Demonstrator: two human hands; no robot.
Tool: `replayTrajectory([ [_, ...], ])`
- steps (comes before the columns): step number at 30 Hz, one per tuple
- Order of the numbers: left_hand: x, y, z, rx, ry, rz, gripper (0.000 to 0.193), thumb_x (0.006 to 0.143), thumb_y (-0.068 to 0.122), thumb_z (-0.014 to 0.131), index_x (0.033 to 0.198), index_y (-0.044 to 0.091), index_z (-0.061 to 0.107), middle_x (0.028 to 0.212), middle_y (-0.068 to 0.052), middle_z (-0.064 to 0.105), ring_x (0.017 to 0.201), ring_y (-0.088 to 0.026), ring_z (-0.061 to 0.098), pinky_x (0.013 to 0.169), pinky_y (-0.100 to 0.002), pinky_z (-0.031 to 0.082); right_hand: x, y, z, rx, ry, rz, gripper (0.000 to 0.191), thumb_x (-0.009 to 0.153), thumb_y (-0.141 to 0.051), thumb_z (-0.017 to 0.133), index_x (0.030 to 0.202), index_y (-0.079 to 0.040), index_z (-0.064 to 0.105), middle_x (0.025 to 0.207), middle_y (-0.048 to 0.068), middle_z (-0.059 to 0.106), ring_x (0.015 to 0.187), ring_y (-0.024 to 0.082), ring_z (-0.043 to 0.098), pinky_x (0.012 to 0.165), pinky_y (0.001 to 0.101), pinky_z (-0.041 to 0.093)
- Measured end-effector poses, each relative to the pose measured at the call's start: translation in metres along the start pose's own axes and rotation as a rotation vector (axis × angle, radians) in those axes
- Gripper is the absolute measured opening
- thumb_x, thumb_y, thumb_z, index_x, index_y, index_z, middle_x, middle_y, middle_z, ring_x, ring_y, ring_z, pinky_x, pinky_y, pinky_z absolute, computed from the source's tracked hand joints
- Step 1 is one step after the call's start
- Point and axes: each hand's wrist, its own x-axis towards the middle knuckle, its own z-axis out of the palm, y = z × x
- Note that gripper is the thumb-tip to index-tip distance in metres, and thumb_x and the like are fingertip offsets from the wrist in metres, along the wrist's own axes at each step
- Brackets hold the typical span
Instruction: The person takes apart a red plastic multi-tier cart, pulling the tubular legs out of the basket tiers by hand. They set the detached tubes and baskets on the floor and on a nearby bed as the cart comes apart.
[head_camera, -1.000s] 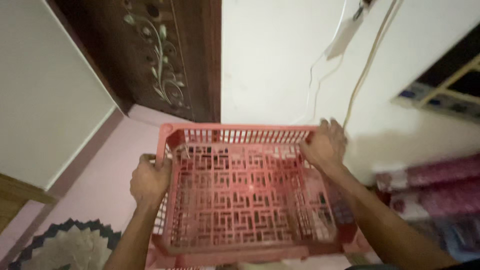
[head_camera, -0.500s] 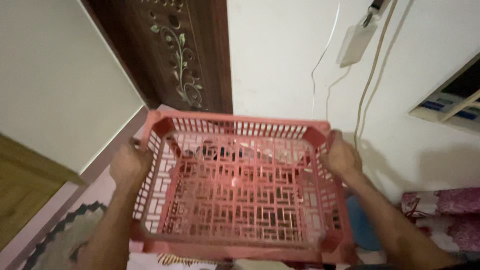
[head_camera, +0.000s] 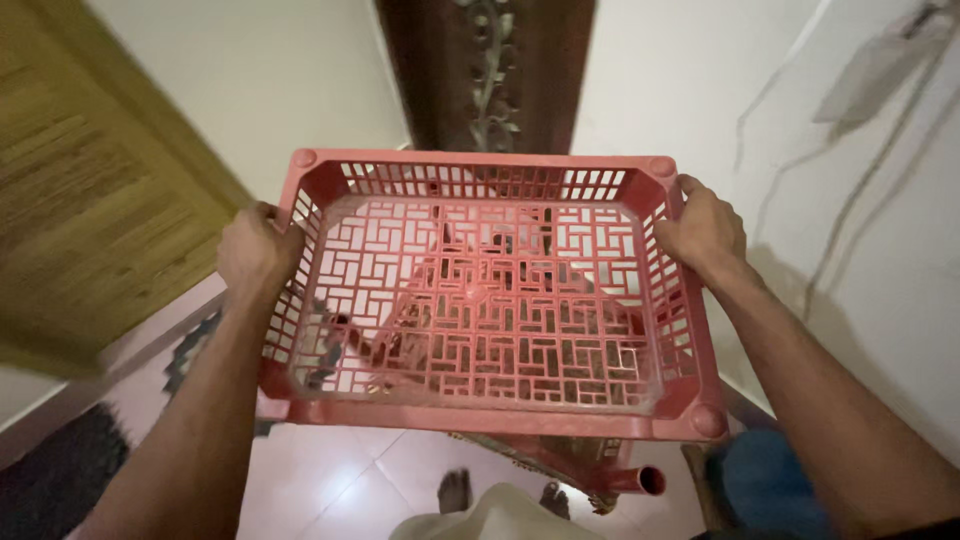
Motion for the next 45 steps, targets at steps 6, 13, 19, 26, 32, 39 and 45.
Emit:
replayTrajectory([
  [6, -0.059, -0.075, -0.053, 0.045, 0.098, -0.198, 0.035, 0.08, 0.025, 0.072, 0.114, 0.015, 0.078, 0.105, -0.025, 0.074, 0.102, -0.042, 0.07, 0.091, -0.051, 0.054, -0.021, -0.06, 0.017, -0.006, -0.092, -0.18, 0.077, 0.076, -0.022, 0.073, 0.15, -0.018, 0.053, 0.12, 0.02, 0.071, 0.113, 0.038, 0.067, 0.099, 0.048, 0.051],
  [13, -0.154, -0.18, -0.104, -0.021, 0.17, -0.462, 0.045, 0.084, 0.035, 0.074, 0.122, 0.012, 0.073, 0.111, -0.022, 0.073, 0.104, -0.04, 0.07, 0.093, -0.05, 0.053, -0.074, -0.139, 0.053, -0.05, -0.186, -0.384, 0.07, 0.076, -0.023, 0.072, 0.145, -0.023, 0.058, 0.121, 0.017, 0.072, 0.114, 0.038, 0.067, 0.099, 0.0481, 0.052],
  [19, -0.276, -0.27, -0.159, -0.087, 0.3, -0.591, 0.046, 0.083, 0.031, 0.072, 0.123, 0.009, 0.073, 0.111, -0.021, 0.074, 0.107, -0.04, 0.069, 0.096, -0.049, 0.051, -0.157, -0.21, 0.087, -0.069, -0.289, -0.624, 0.072, 0.077, -0.024, 0.072, 0.147, -0.02, 0.054, 0.121, 0.022, 0.07, 0.114, 0.043, 0.065, 0.099, 0.0511, 0.051],
  [26, -0.45, -0.361, -0.219, -0.064, 0.46, -0.891, 0.049, 0.079, 0.034, 0.076, 0.12, 0.007, 0.073, 0.108, -0.022, 0.074, 0.106, -0.04, 0.069, 0.096, -0.049, 0.052, -0.3, -0.299, 0.152, -0.087, -0.414, -0.935, 0.068, 0.079, -0.021, 0.07, 0.146, -0.017, 0.055, 0.121, 0.025, 0.07, 0.116, 0.045, 0.065, 0.1, 0.0526, 0.05],
  [32, -0.588, -0.401, -0.248, -0.062, 0.611, -1.181, 0.052, 0.08, 0.037, 0.076, 0.122, 0.007, 0.072, 0.11, -0.021, 0.074, 0.106, -0.04, 0.069, 0.096, -0.049, 0.052, -0.43, -0.366, 0.196, -0.14, -0.624, -1.126, 0.066, 0.08, -0.022, 0.07, 0.145, -0.022, 0.056, 0.121, 0.02, 0.072, 0.117, 0.041, 0.066, 0.102, 0.0503, 0.05],
  [39, -0.748, -0.432, -0.263, -0.024, 0.798, -1.496, 0.053, 0.08, 0.04, 0.077, 0.121, 0.007, 0.071, 0.111, -0.02, 0.075, 0.106, -0.039, 0.07, 0.096, -0.048, 0.053, -0.616, -0.426, 0.251, -0.097, -0.862, -1.469, 0.059, 0.079, -0.02, 0.071, 0.136, -0.013, 0.057, 0.124, 0.017, 0.073, 0.117, 0.037, 0.069, 0.103, 0.0485, 0.051],
  [45, -0.843, -0.453, -0.27, 0.062, 0.942, -1.684, 0.054, 0.077, 0.035, 0.077, 0.123, 0.008, 0.071, 0.111, -0.022, 0.074, 0.106, -0.04, 0.069, 0.095, -0.048, 0.052, -0.762, -0.46, 0.303, -0.112, -1.015, -1.642, 0.051, 0.084, -0.013, 0.062, 0.134, -0.013, 0.055, 0.126, 0.019, 0.068, 0.117, 0.039, 0.067, 0.103, 0.0507, 0.047],
])
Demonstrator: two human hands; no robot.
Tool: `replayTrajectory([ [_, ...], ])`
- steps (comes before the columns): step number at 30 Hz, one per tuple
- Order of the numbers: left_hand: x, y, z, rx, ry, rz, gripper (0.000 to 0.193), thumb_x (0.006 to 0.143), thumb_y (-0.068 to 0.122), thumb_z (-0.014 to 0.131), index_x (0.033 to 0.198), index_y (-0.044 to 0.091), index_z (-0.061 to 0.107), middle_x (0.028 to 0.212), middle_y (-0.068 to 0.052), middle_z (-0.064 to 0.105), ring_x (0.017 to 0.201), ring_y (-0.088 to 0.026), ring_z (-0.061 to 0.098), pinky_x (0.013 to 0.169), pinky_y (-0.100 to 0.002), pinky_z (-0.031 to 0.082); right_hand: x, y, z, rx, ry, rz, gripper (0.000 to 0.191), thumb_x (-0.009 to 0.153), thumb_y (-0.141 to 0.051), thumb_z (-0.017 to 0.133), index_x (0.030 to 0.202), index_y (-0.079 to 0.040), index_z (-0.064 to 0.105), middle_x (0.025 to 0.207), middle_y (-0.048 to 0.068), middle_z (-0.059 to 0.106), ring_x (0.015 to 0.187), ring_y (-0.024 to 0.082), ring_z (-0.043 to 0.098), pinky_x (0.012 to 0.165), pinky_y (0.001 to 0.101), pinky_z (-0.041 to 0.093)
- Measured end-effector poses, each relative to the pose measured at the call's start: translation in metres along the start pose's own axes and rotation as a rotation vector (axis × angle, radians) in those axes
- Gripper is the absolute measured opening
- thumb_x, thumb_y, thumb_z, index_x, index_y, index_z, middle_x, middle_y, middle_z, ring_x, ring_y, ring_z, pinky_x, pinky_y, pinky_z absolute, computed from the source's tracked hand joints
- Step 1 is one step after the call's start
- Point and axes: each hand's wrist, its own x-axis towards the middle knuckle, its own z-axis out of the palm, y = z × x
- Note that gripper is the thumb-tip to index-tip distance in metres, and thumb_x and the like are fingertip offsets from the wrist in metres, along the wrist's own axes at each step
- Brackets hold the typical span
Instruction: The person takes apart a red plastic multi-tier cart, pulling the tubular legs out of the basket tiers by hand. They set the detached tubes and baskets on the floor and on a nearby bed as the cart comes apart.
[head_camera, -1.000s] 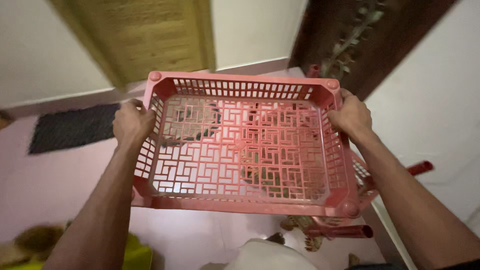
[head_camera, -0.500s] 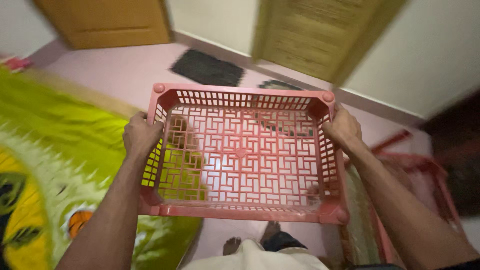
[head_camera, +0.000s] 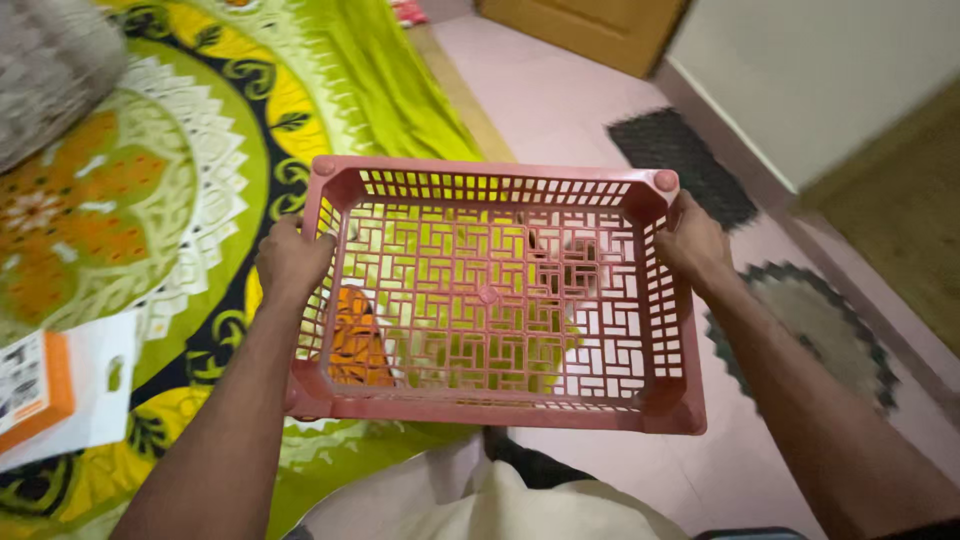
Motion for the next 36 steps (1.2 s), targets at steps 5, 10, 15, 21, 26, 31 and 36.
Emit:
replayTrajectory([
  [5, 0.022, -0.027, -0.024, 0.027, 0.064, -0.177, 0.05, 0.077, 0.037, 0.076, 0.118, 0.01, 0.071, 0.109, -0.019, 0.074, 0.106, -0.039, 0.069, 0.094, -0.048, 0.052, 0.065, -0.052, 0.044, -0.082, -0.065, -0.18, 0.034, 0.09, -0.015, 0.059, 0.123, -0.009, 0.057, 0.111, 0.029, 0.07, 0.11, 0.047, 0.066, 0.099, 0.054, 0.05],
  [10, 0.022, -0.064, -0.032, 0.034, 0.131, -0.226, 0.047, 0.078, 0.037, 0.076, 0.117, 0.01, 0.072, 0.109, -0.02, 0.074, 0.105, -0.04, 0.069, 0.094, -0.049, 0.053, 0.11, -0.1, 0.085, -0.111, -0.111, -0.358, 0.033, 0.088, -0.012, 0.057, 0.121, -0.009, 0.056, 0.103, 0.029, 0.07, 0.101, 0.05, 0.066, 0.092, 0.0577, 0.05],
  [15, 0.038, -0.102, -0.029, 0.027, 0.176, -0.349, 0.051, 0.074, 0.04, 0.079, 0.114, 0.009, 0.071, 0.109, -0.02, 0.074, 0.105, -0.04, 0.068, 0.093, -0.049, 0.052, 0.136, -0.143, 0.122, -0.098, -0.16, -0.398, 0.029, 0.085, -0.009, 0.058, 0.114, -0.007, 0.057, 0.098, 0.026, 0.07, 0.098, 0.046, 0.067, 0.087, 0.0567, 0.052],
  [21, 0.052, -0.16, 0.0, 0.039, 0.284, -0.27, 0.049, 0.074, 0.033, 0.079, 0.113, 0.005, 0.071, 0.106, -0.023, 0.072, 0.101, -0.044, 0.067, 0.089, -0.051, 0.052, 0.15, -0.16, 0.183, 0.019, -0.107, -0.518, 0.041, 0.085, -0.01, 0.067, 0.125, -0.006, 0.055, 0.106, 0.023, 0.068, 0.096, 0.04, 0.068, 0.086, 0.0509, 0.053],
  [26, 0.052, -0.197, 0.031, -0.104, 0.176, -0.3, 0.044, 0.076, 0.028, 0.076, 0.114, 0.007, 0.071, 0.104, -0.019, 0.075, 0.1, -0.039, 0.071, 0.087, -0.046, 0.055, 0.157, -0.154, 0.234, 0.101, -0.16, -0.545, 0.038, 0.09, -0.003, 0.065, 0.121, 0.001, 0.045, 0.107, 0.018, 0.068, 0.098, 0.032, 0.069, 0.088, 0.0448, 0.055],
  [31, 0.05, -0.219, 0.065, -0.172, 0.127, -0.24, 0.039, 0.082, 0.023, 0.082, 0.115, 0.006, 0.071, 0.105, -0.017, 0.075, 0.099, -0.034, 0.072, 0.085, -0.043, 0.054, 0.162, -0.14, 0.266, 0.119, -0.383, -0.514, 0.043, 0.091, 0.005, 0.06, 0.128, 0.0, 0.038, 0.12, 0.017, 0.06, 0.102, 0.026, 0.068, 0.087, 0.0393, 0.06],
  [36, 0.041, -0.214, 0.092, -0.399, 0.094, -0.378, 0.035, 0.082, 0.017, 0.078, 0.114, 0.006, 0.068, 0.105, -0.009, 0.077, 0.095, -0.023, 0.075, 0.083, -0.035, 0.056, 0.147, -0.133, 0.277, 0.262, -0.498, -0.623, 0.056, 0.09, 0.011, 0.063, 0.136, -0.001, 0.034, 0.128, 0.017, 0.055, 0.109, 0.026, 0.066, 0.09, 0.04, 0.061],
])
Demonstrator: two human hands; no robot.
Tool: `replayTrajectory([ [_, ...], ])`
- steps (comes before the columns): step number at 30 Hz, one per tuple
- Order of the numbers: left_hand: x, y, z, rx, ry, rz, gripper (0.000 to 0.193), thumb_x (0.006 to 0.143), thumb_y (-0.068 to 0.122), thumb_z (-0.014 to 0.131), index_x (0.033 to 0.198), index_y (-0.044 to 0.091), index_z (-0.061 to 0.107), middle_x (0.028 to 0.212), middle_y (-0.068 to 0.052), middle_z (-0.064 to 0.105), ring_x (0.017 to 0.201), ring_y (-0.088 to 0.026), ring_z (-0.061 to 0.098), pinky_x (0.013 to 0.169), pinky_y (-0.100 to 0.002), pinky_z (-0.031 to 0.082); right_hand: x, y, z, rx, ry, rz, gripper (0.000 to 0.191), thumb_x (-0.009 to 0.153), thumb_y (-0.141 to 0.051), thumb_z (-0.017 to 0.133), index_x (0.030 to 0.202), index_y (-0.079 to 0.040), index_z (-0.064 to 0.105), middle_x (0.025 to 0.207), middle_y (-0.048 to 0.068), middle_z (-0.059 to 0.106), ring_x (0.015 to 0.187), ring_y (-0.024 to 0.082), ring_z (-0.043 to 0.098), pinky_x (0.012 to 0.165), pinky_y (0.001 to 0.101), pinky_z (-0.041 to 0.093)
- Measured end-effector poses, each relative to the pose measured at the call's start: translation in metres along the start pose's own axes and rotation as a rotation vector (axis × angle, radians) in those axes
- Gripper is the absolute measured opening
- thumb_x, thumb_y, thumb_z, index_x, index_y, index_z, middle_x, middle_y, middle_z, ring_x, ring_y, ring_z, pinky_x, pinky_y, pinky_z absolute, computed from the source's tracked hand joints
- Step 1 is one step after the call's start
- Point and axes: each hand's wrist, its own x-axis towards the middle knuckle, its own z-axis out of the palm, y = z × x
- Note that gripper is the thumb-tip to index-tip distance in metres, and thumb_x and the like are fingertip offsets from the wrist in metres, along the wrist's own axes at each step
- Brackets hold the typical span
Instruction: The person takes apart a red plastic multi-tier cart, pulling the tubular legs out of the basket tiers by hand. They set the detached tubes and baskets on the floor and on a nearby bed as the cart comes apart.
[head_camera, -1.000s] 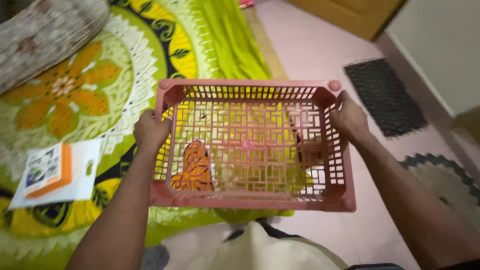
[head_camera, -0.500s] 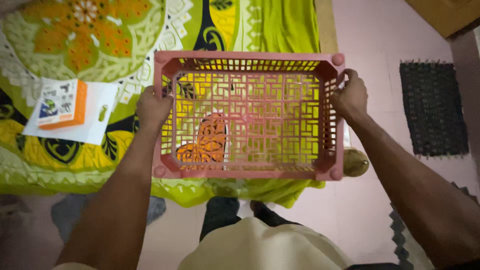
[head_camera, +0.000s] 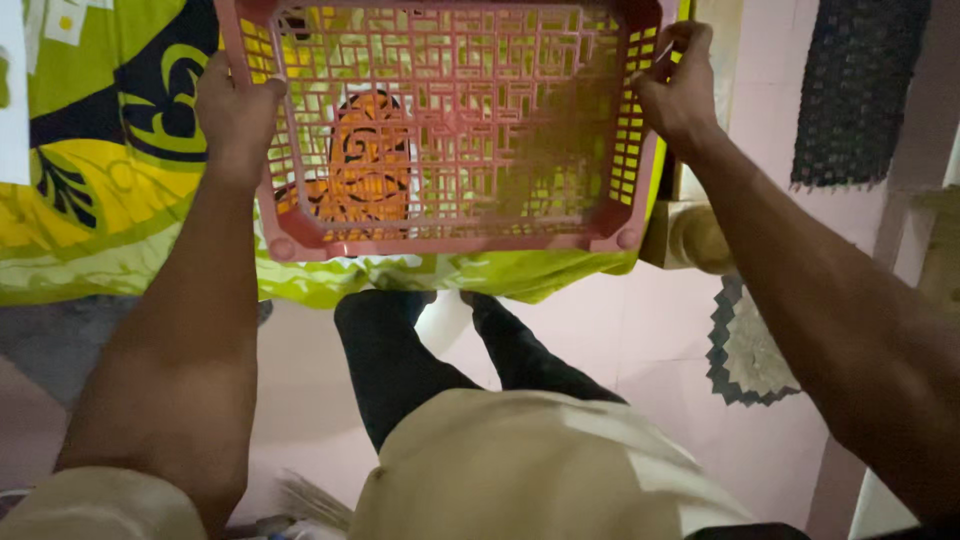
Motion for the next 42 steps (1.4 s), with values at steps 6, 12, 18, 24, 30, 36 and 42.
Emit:
replayTrajectory([
  [6, 0.01, 0.005, 0.012, 0.108, -0.113, -0.022, 0.044, 0.086, 0.024, 0.081, 0.119, 0.002, 0.063, 0.11, -0.013, 0.074, 0.099, -0.023, 0.071, 0.086, -0.037, 0.054, 0.008, -0.015, 0.01, 0.111, -0.138, 0.149, 0.061, 0.089, 0.0, 0.064, 0.139, -0.001, 0.029, 0.118, 0.012, 0.06, 0.103, 0.02, 0.066, 0.09, 0.0342, 0.058],
  [12, 0.015, 0.006, 0.023, 0.212, -0.256, -0.188, 0.074, 0.08, 0.031, 0.079, 0.141, 0.002, 0.049, 0.119, -0.025, 0.067, 0.109, -0.035, 0.067, 0.093, -0.044, 0.052, 0.02, -0.002, 0.019, -0.223, -0.107, -0.068, 0.066, 0.091, -0.018, 0.072, 0.141, 0.003, 0.036, 0.131, 0.021, 0.06, 0.119, 0.035, 0.06, 0.104, 0.0438, 0.05],
  [18, 0.006, 0.027, 0.029, 0.326, -0.265, 0.007, 0.063, 0.081, 0.033, 0.079, 0.135, 0.005, 0.061, 0.123, -0.024, 0.07, 0.115, -0.04, 0.066, 0.099, -0.047, 0.051, 0.015, -0.005, 0.022, -0.433, 0.067, -0.19, 0.07, 0.086, -0.025, 0.076, 0.14, 0.007, 0.046, 0.136, 0.035, 0.053, 0.131, 0.052, 0.045, 0.108, 0.0537, 0.041],
  [24, -0.019, 0.045, 0.034, 0.257, -0.307, -0.168, 0.077, 0.082, 0.039, 0.076, 0.147, 0.01, 0.048, 0.122, -0.024, 0.071, 0.11, -0.04, 0.071, 0.095, -0.048, 0.055, 0.003, -0.025, 0.022, -0.196, -0.076, -0.09, 0.056, 0.088, -0.026, 0.069, 0.136, -0.001, 0.055, 0.128, 0.03, 0.062, 0.122, 0.046, 0.059, 0.107, 0.0495, 0.048],
  [30, -0.037, 0.065, 0.042, 0.262, -0.379, -0.09, 0.07, 0.075, 0.038, 0.073, 0.137, 0.008, 0.061, 0.124, -0.024, 0.071, 0.112, -0.036, 0.071, 0.097, -0.044, 0.055, -0.016, -0.044, 0.015, -0.074, -0.086, -0.33, 0.057, 0.078, -0.021, 0.069, 0.129, 0.002, 0.063, 0.122, 0.03, 0.066, 0.117, 0.046, 0.061, 0.104, 0.049, 0.048],
  [36, -0.03, 0.093, 0.066, 0.306, -0.458, 0.106, 0.06, 0.075, 0.034, 0.076, 0.125, 0.003, 0.068, 0.116, -0.023, 0.073, 0.108, -0.034, 0.071, 0.094, -0.043, 0.055, -0.045, -0.057, -0.005, -0.163, -0.147, 0.121, 0.056, 0.08, -0.03, 0.07, 0.128, -0.002, 0.064, 0.115, 0.025, 0.07, 0.103, 0.036, 0.071, 0.092, 0.0446, 0.056],
  [42, -0.025, 0.135, 0.094, 0.346, -0.654, 0.275, 0.056, 0.076, 0.034, 0.076, 0.119, 0.001, 0.067, 0.113, -0.023, 0.072, 0.103, -0.034, 0.072, 0.09, -0.044, 0.055, -0.092, -0.064, -0.013, -0.157, -0.001, 0.404, 0.061, 0.081, -0.035, 0.071, 0.135, -0.007, 0.062, 0.119, 0.022, 0.072, 0.105, 0.032, 0.073, 0.095, 0.0412, 0.055],
])
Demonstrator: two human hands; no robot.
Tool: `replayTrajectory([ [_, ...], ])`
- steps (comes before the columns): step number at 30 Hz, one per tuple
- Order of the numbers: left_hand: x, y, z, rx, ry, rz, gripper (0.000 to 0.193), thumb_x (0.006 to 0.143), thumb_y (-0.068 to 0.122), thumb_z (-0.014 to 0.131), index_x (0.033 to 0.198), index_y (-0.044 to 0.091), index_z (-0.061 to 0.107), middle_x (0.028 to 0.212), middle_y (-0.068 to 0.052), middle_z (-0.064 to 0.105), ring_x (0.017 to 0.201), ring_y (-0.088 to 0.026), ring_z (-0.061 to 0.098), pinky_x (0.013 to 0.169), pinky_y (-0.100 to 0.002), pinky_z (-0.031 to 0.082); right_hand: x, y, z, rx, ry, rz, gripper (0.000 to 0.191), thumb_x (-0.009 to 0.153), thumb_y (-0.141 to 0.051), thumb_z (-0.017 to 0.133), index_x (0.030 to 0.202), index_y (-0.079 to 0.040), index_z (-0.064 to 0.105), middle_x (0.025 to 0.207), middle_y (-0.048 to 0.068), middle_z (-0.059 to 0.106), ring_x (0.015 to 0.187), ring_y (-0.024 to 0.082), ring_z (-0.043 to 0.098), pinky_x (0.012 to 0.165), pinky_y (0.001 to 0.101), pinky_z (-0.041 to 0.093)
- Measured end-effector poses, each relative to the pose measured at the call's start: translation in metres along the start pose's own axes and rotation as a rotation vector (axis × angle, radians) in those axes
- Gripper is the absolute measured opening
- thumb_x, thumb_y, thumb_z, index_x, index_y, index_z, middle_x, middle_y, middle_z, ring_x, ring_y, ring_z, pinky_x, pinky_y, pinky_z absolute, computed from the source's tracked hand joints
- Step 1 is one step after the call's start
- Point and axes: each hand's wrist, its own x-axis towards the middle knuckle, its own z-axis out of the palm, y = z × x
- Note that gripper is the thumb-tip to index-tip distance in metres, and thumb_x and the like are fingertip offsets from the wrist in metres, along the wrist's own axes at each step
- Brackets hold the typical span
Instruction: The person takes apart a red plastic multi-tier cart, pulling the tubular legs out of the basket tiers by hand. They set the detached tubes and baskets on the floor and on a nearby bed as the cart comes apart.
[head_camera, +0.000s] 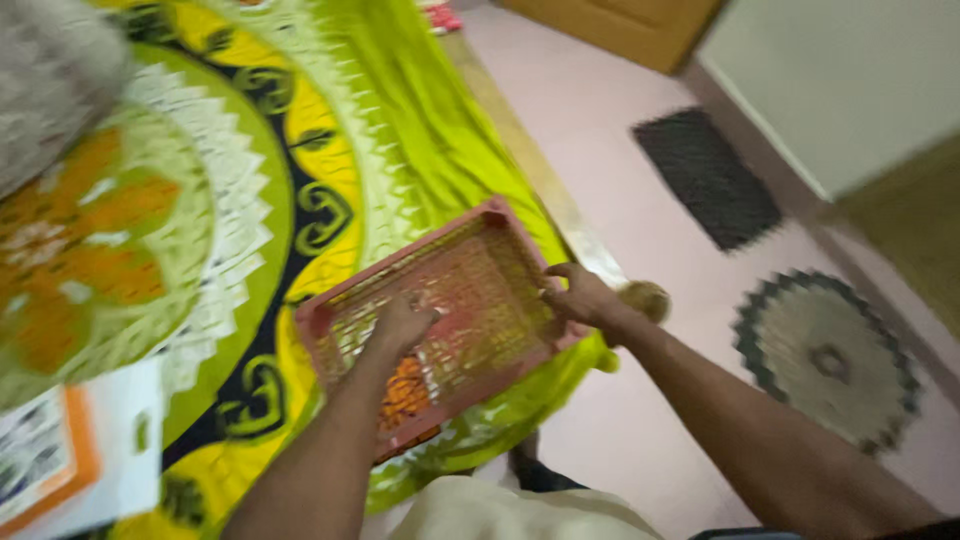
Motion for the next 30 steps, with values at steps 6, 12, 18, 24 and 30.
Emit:
replayTrajectory([
  [6, 0.01, 0.046, 0.048, 0.14, -0.253, 0.144, 0.053, 0.078, 0.04, 0.075, 0.111, -0.002, 0.073, 0.105, -0.024, 0.077, 0.1, -0.036, 0.074, 0.09, -0.046, 0.055, -0.098, 0.04, 0.007, 0.08, 0.21, 0.041, 0.057, 0.088, -0.037, 0.072, 0.131, -0.001, 0.063, 0.127, 0.022, 0.069, 0.121, 0.033, 0.066, 0.104, 0.0401, 0.05],
  [12, -0.019, 0.113, 0.151, 0.202, -0.501, 0.458, 0.054, 0.077, 0.037, 0.075, 0.117, 0.001, 0.073, 0.112, -0.022, 0.076, 0.107, -0.034, 0.073, 0.094, -0.044, 0.056, -0.234, 0.081, -0.004, 0.265, 0.387, 0.454, 0.054, 0.087, -0.036, 0.068, 0.134, -0.01, 0.064, 0.133, 0.017, 0.067, 0.128, 0.033, 0.06, 0.106, 0.0428, 0.049],
  [18, -0.104, 0.184, 0.257, 0.482, -0.762, 0.613, 0.059, 0.079, 0.04, 0.076, 0.126, 0.006, 0.07, 0.121, -0.02, 0.073, 0.117, -0.032, 0.068, 0.103, -0.041, 0.052, -0.392, 0.158, 0.023, 0.382, 0.659, 0.728, 0.053, 0.087, -0.035, 0.067, 0.133, -0.009, 0.065, 0.134, 0.014, 0.067, 0.127, 0.032, 0.062, 0.105, 0.0435, 0.05],
  [24, -0.216, 0.24, 0.379, 0.642, -1.006, 0.768, 0.057, 0.082, 0.042, 0.074, 0.127, 0.007, 0.07, 0.124, -0.019, 0.073, 0.119, -0.031, 0.068, 0.104, -0.039, 0.052, -0.544, 0.233, 0.079, 0.585, 0.964, 0.876, 0.048, 0.088, -0.034, 0.068, 0.127, -0.005, 0.067, 0.124, 0.015, 0.072, 0.119, 0.028, 0.068, 0.102, 0.0395, 0.053],
  [30, -0.325, 0.277, 0.481, 0.626, -1.14, 0.961, 0.056, 0.081, 0.042, 0.075, 0.125, 0.007, 0.071, 0.116, -0.019, 0.075, 0.111, -0.029, 0.071, 0.099, -0.038, 0.054, -0.647, 0.282, 0.11, 0.696, 1.026, 1.207, 0.049, 0.088, -0.028, 0.072, 0.131, -0.006, 0.065, 0.121, 0.016, 0.072, 0.112, 0.026, 0.069, 0.099, 0.0385, 0.052],
])
